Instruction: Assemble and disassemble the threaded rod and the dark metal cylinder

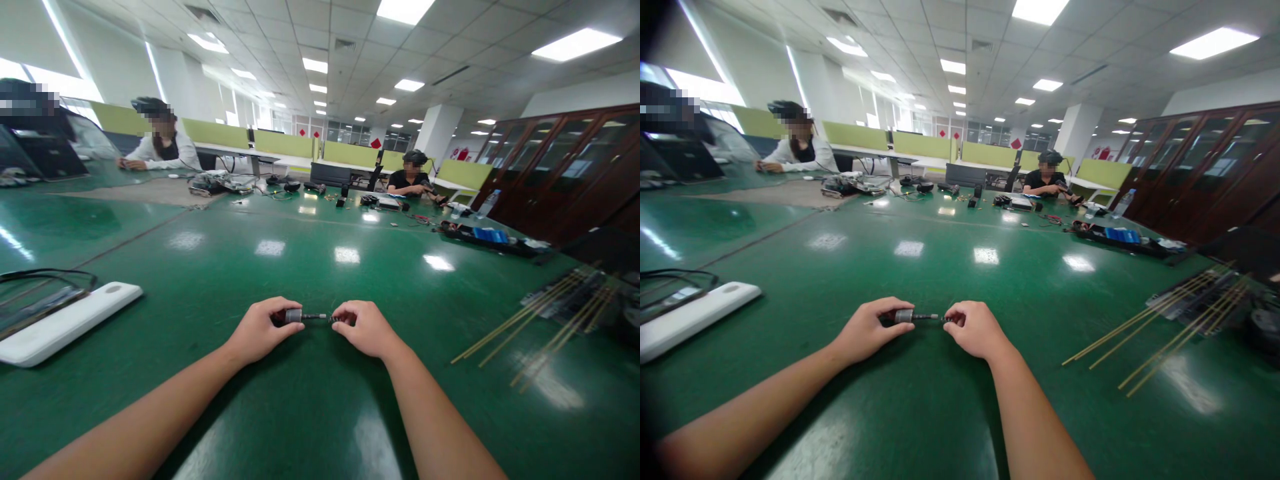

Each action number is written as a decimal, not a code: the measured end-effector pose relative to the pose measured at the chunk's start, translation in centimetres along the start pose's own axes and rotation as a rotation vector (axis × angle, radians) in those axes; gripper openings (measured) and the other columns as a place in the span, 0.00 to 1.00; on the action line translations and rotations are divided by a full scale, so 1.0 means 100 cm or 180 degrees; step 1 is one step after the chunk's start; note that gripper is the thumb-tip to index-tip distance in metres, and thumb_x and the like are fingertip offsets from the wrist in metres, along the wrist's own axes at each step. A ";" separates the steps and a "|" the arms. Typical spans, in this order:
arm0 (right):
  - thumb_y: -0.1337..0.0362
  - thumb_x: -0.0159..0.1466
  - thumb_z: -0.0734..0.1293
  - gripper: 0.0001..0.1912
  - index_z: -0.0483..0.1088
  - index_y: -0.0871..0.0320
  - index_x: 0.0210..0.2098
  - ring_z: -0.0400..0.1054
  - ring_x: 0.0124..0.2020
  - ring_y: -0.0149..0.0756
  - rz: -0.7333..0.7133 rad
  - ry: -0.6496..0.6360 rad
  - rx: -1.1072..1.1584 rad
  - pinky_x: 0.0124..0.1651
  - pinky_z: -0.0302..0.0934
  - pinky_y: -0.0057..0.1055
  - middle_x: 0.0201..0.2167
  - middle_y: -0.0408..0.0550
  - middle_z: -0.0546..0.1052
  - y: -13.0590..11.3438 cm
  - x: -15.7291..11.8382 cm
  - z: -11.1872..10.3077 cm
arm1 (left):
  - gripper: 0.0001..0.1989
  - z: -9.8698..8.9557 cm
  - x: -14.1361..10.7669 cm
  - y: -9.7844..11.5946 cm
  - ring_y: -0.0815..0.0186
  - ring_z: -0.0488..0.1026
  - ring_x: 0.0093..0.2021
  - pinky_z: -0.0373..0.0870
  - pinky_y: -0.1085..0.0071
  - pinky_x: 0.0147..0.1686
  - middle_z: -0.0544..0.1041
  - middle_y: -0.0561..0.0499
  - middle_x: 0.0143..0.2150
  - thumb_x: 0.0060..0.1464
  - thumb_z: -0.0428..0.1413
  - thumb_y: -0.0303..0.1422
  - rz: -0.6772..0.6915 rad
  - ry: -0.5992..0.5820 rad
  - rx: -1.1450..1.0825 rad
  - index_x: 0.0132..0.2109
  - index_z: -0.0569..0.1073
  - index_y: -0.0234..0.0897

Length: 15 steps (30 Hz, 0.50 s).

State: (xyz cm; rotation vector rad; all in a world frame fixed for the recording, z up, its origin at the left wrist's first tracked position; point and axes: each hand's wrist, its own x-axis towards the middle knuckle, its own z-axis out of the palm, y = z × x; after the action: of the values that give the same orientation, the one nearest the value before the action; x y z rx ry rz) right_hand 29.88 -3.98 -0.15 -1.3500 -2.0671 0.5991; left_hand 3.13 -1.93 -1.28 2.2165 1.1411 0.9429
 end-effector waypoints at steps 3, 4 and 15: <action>0.63 0.59 0.69 0.08 0.77 0.57 0.37 0.69 0.29 0.32 0.0230 0.0045 0.0164 0.34 0.62 0.28 0.28 0.44 0.77 0.008 0.001 -0.001 | 0.16 -0.002 0.000 0.000 0.60 0.74 0.44 0.69 0.65 0.45 0.79 0.52 0.44 0.53 0.62 0.44 -0.0083 0.0105 0.0074 0.48 0.77 0.45; 0.63 0.59 0.69 0.08 0.77 0.58 0.38 0.69 0.28 0.33 0.0299 0.0069 0.0201 0.33 0.62 0.28 0.28 0.44 0.77 0.011 0.002 -0.002 | 0.16 -0.002 0.000 0.000 0.60 0.74 0.44 0.69 0.64 0.45 0.79 0.52 0.44 0.53 0.62 0.44 -0.0113 0.0156 0.0079 0.48 0.77 0.45; 0.63 0.58 0.69 0.09 0.77 0.59 0.37 0.70 0.29 0.33 0.0369 0.0156 0.0290 0.33 0.62 0.28 0.28 0.45 0.77 0.020 0.003 -0.002 | 0.23 -0.004 -0.002 0.004 0.60 0.75 0.51 0.70 0.60 0.55 0.77 0.45 0.49 0.54 0.61 0.41 -0.0620 0.0406 -0.1623 0.54 0.67 0.38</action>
State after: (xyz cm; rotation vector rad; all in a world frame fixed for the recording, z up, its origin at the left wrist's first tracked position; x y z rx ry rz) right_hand 31.21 -2.94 -1.27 -1.4244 -1.9094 0.6943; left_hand 2.96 -2.26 -0.78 1.6306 1.0095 1.1523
